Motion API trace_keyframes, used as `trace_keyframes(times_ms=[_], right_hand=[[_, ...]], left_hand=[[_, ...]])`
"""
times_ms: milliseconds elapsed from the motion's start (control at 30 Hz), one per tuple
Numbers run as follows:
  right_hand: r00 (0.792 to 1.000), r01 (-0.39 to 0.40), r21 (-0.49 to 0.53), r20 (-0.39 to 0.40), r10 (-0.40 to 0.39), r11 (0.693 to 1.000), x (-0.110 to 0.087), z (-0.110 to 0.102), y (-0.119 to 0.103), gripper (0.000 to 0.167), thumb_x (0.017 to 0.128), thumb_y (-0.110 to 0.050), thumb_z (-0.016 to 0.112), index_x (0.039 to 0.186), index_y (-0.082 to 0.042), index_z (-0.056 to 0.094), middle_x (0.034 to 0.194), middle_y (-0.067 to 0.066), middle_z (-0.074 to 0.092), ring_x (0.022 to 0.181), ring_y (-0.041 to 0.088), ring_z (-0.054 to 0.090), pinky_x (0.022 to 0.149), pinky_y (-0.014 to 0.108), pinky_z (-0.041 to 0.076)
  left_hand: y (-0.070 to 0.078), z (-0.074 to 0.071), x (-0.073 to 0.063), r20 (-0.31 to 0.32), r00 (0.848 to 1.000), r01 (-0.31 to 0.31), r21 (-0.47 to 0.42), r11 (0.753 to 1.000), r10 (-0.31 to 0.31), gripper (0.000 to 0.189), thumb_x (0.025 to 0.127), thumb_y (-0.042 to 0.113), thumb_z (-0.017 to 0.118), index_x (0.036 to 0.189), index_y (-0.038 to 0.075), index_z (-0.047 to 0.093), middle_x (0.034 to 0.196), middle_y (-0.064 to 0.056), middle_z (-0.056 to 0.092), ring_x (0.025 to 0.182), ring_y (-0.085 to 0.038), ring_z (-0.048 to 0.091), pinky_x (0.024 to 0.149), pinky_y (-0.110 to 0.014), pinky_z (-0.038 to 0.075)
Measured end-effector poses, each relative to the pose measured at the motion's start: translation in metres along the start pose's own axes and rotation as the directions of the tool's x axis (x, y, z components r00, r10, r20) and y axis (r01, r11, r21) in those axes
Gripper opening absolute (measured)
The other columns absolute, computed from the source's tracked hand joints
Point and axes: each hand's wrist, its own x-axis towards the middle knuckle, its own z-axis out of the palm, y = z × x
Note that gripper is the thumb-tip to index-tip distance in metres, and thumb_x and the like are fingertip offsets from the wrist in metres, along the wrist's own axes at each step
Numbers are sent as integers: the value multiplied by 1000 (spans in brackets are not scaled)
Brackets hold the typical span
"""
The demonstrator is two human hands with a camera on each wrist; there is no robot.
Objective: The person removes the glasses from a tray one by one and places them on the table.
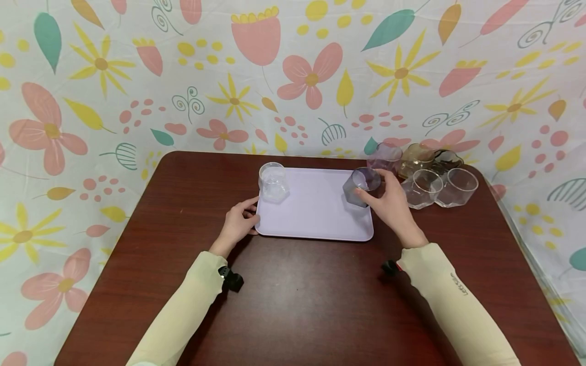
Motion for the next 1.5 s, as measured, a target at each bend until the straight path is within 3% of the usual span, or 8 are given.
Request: trace_keyframes(times_ms=[200, 500, 833, 1200, 1500], right_hand=[[998, -26, -21, -52, 25, 999, 0, -13, 8, 76, 94, -33, 77, 148, 7, 43, 127, 30, 55, 101, 38, 55, 80, 43, 46], [993, -36, -36, -114, 32, 999, 2, -24, 20, 78, 95, -29, 75, 151, 10, 38, 141, 35, 48, 126, 48, 50, 100, 62, 49], [990, -95, -91, -116, 84, 991, 2, -20, 27, 84, 96, -33, 73, 154, 12, 33, 149, 36, 42, 135, 52, 43, 110, 69, 40], [980, -149, -121, -148, 131, 981, 3, -13, 26, 79, 98, -31, 70, 151, 16, 35, 146, 40, 44, 135, 56, 42, 111, 73, 37], [977, -147, -140, -176, 122, 979, 3, -10, 23, 82, 99, -26, 71, 156, 15, 28, 150, 40, 39, 138, 58, 39, 114, 74, 33]], left_hand=[[-1, -2, 1, 9, 1000, 0, -6, 1000, 0, 59, 91, -4, 63, 148, 10, 59, 119, -21, 61, 91, -22, 61, 56, -35, 66], [0, -5, -1, 23, 1000, 5, -15, 1000, -5, 59, 91, -6, 64, 148, 9, 60, 118, -22, 62, 90, -23, 62, 55, -37, 66], [-1, -9, 1, 25, 1000, 15, -24, 1000, -14, 58, 92, -4, 65, 148, 9, 60, 117, -22, 62, 90, -22, 61, 56, -37, 66], [-2, -5, 1, 13, 1000, 22, -30, 999, -22, 55, 94, -1, 65, 148, 13, 61, 117, -19, 62, 93, -24, 61, 58, -38, 66], [-3, -5, 0, 2, 1000, 28, -54, 998, -28, 54, 94, -2, 65, 147, 11, 62, 117, -20, 62, 91, -21, 61, 57, -37, 66]])
